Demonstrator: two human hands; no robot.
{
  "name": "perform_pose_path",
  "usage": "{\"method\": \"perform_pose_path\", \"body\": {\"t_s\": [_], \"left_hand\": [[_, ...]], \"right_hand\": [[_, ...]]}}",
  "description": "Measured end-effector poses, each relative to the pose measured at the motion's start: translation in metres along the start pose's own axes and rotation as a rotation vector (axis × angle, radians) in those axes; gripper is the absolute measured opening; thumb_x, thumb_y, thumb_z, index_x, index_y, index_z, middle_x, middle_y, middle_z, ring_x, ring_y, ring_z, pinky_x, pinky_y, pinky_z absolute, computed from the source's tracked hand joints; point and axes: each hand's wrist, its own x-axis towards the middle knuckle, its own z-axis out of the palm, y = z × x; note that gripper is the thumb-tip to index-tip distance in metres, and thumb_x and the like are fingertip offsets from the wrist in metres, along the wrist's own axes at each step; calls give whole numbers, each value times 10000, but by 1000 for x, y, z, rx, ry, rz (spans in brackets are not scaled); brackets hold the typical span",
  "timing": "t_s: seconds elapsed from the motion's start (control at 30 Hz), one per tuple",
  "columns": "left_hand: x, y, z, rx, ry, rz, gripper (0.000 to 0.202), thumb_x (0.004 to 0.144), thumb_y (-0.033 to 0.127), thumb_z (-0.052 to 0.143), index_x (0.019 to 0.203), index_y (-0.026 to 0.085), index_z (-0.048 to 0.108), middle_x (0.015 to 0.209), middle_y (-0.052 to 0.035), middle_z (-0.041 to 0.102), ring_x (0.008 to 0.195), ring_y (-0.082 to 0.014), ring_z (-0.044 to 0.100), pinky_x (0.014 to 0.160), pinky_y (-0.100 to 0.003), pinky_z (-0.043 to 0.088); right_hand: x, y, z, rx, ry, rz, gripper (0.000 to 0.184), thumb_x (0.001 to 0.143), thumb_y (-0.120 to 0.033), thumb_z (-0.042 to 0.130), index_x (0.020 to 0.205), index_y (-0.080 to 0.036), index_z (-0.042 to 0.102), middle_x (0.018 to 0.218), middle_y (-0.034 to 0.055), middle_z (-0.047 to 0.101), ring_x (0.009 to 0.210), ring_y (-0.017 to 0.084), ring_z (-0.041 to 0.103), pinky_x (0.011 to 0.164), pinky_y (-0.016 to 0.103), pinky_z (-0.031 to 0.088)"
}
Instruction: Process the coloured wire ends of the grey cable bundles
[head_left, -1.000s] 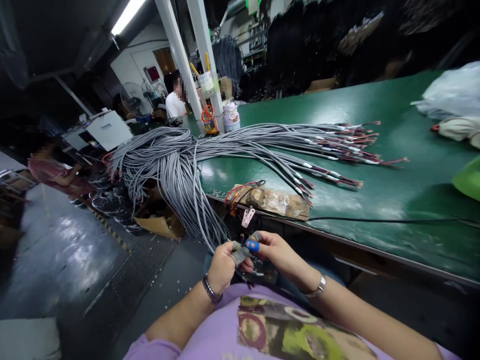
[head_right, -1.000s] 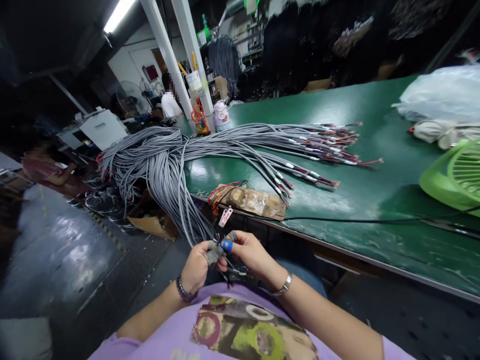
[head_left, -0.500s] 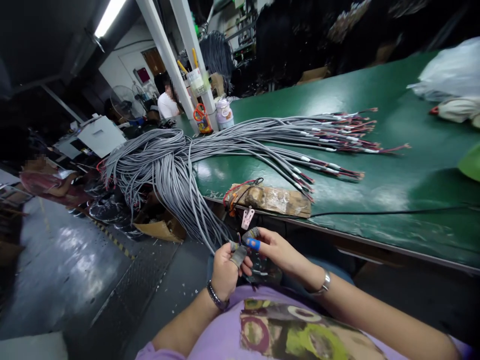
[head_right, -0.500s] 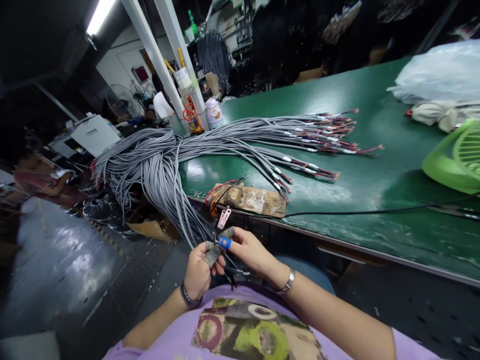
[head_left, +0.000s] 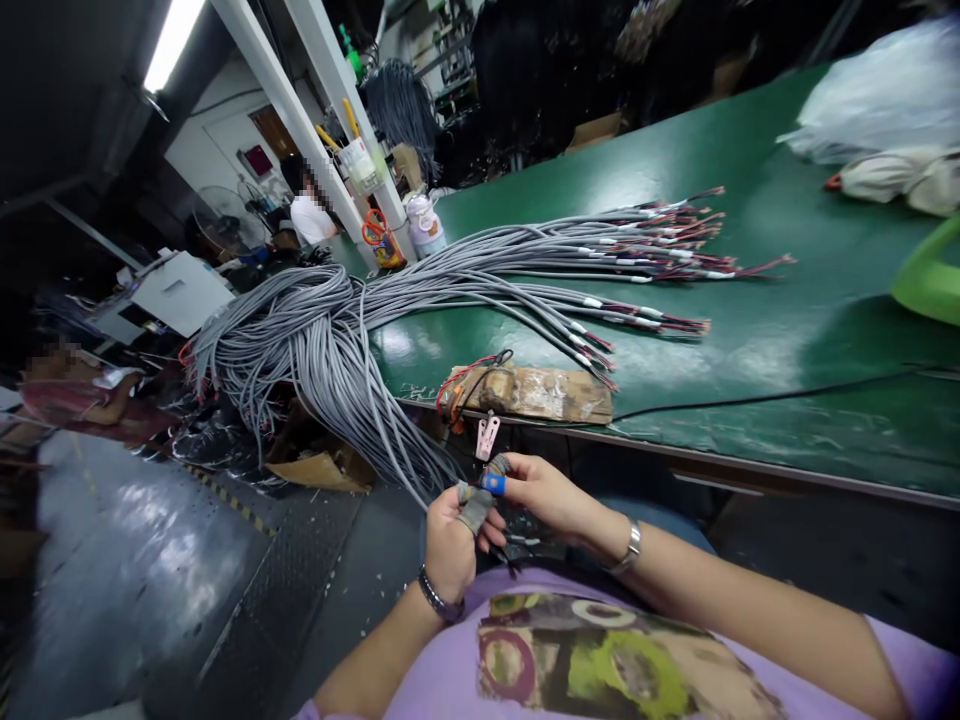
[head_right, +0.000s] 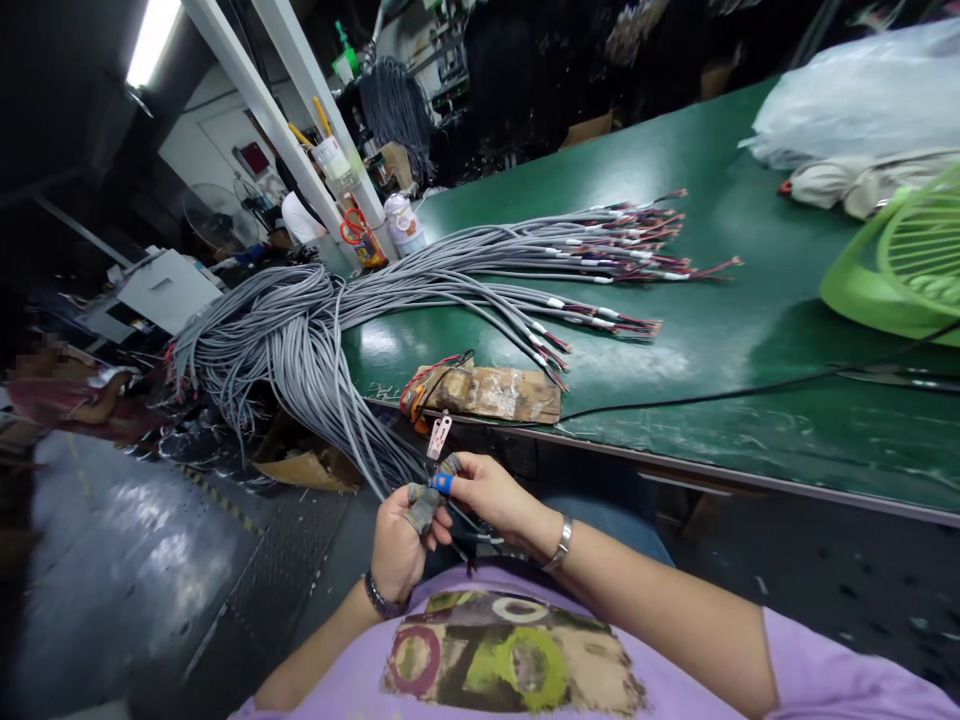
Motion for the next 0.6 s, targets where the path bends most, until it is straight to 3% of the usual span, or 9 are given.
{"method": "perform_pose_path", "body": {"t_s": [0.33, 0.6], "left_hand": [[2, 1, 1, -53, 32, -6, 320, 706, 435, 670, 696, 142, 542, 558, -16, 633, 401, -92, 558, 363, -158, 330], [0, -1, 1, -84, 104, 17, 342, 699, 459, 669, 729, 146, 537, 569, -4, 624, 396, -87, 555, 348, -152, 305]], "right_hand": [[2, 4, 2, -28, 71, -39, 392, 605, -516, 728, 658, -161, 570, 553, -36, 517, 508, 84, 389, 507, 234, 304], [2, 3, 4, -14, 72, -41, 310, 614, -439, 729, 671, -159, 609, 595, -20, 558, 527, 92, 416, 510, 234, 315]]}}
